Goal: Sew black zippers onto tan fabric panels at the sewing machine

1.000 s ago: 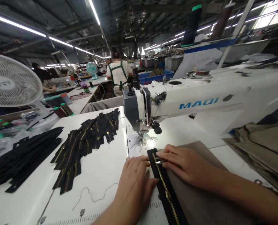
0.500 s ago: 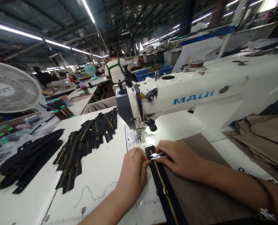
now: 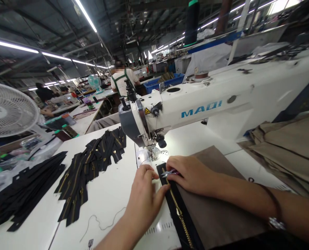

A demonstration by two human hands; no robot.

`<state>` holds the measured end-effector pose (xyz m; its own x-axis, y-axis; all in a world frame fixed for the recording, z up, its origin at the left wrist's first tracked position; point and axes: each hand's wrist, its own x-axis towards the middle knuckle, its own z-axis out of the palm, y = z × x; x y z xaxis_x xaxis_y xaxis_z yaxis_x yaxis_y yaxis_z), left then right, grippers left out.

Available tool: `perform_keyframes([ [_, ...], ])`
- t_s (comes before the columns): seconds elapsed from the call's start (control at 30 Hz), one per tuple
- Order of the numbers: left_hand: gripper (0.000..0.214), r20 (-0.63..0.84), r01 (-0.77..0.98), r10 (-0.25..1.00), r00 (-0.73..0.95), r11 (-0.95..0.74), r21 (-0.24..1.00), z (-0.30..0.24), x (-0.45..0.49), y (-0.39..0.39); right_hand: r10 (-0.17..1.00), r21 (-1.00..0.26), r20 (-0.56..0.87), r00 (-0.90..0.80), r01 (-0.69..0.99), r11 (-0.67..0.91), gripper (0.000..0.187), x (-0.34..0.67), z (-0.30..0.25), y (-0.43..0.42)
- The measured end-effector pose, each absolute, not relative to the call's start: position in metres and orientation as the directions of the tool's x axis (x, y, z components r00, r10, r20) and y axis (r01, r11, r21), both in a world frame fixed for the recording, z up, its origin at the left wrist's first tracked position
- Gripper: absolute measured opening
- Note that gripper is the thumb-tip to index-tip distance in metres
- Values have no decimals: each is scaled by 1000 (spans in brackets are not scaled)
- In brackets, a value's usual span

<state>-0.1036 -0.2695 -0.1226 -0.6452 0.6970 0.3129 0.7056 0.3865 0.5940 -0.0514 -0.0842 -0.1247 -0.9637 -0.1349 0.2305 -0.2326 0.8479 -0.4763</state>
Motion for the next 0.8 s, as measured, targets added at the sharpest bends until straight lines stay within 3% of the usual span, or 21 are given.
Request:
perform_keyframes([
  [0.1, 8, 325, 725, 700, -637, 398, 562, -126, -103, -267, -125, -493, 214, -969, -217, 843, 7, -51, -125, -84],
  [0.7, 14, 264, 613, 677, -686, 343, 712, -112, -100, -265, -103, -512, 212, -972, -200, 835, 3, -52, -128, -92],
  [0.8, 14, 275, 638, 667, -692, 388, 665, -97, -113, -293, -108, -504, 257, -960, -229, 833, 18, -50, -124, -90],
])
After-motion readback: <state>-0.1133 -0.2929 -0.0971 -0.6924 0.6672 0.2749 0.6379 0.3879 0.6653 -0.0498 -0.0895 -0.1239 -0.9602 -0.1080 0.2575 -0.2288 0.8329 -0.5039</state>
